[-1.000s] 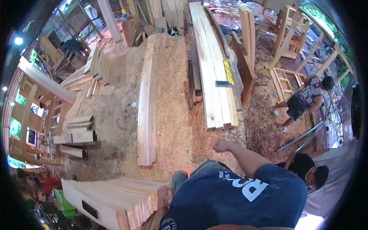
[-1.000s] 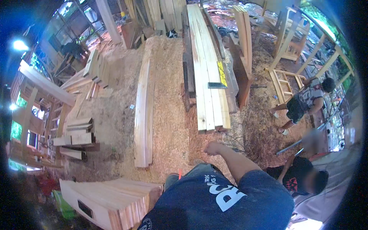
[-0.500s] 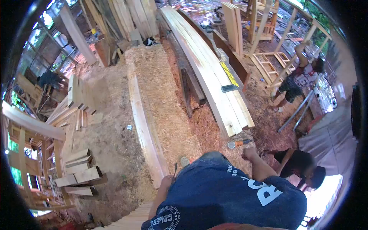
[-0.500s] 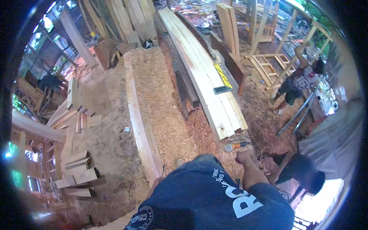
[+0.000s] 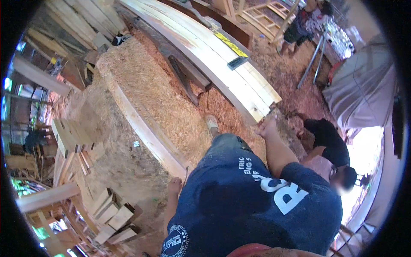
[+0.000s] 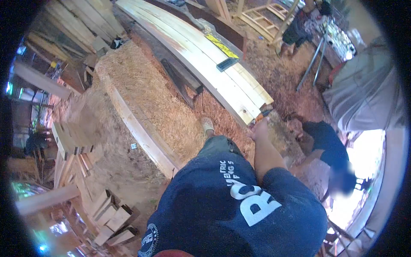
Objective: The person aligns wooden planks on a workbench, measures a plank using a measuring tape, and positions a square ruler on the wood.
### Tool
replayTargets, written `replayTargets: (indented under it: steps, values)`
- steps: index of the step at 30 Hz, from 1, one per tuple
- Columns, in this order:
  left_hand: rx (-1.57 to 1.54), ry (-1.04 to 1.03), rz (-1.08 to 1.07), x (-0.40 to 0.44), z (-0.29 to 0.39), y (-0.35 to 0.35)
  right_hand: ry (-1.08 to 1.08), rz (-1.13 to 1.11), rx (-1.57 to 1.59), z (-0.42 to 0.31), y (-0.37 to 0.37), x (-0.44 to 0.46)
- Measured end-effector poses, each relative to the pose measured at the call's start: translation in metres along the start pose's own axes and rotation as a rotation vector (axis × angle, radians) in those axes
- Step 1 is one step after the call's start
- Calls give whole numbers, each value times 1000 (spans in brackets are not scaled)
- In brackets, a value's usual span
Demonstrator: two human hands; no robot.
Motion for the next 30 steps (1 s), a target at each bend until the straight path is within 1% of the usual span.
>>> replayTargets:
  steps: [1,3,4,7,10,13,15,16,17,18,19,20,22,23,24,26,28,30]
  values:
    - [8,-47,5,-3,19,4,17,21,60,0,-8,2]
    - [96,-63,-17,8,35,6,56,60,178,-2,-26,4]
    - [148,-73,-36,15,41,5,70,32,230,1,-30,9]
    - [243,-74,-98,44,64,-1,108,-73,386,8,-40,36]
    - [264,-67,-111,80,100,6,80,-280,439,0,-59,26]
    - [187,-38,-63,127,149,27,48,-170,420,-7,-53,11]
    - [70,-105,-17,164,194,44,66,-136,407,-39,-55,9]
    - [-6,-280,-4,179,225,52,95,-127,404,-64,-52,14]
    - [146,-266,32,201,239,59,133,-118,403,-96,-51,14]
    - [254,-389,122,225,249,63,182,-119,387,-128,-49,18]
    - [76,-153,30,215,276,60,219,-125,374,-165,-53,21]
    - [112,-129,109,184,330,61,252,-131,350,-192,-54,28]
    - [309,-216,75,205,354,49,297,-149,320,-236,-70,32]
    - [353,-338,44,206,372,39,321,-146,318,-250,-72,29]
    - [410,-461,10,206,389,28,336,-141,315,-257,-73,28]
    - [489,-578,-85,209,410,9,356,-129,312,-263,-74,25]
    - [512,-561,-195,219,413,-10,360,-108,308,-257,-68,22]
    - [581,-392,-229,224,410,-20,356,-90,300,-243,-65,21]
Point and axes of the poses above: each hand's wrist, its own x-axis towards the middle knuckle, its own y-axis out of the back of the hand, z = x × y, the point moved 9 cm from there along x, towards the middle knuckle, and after that the axes turned 4 degrees about y, right-handed, at the moved point
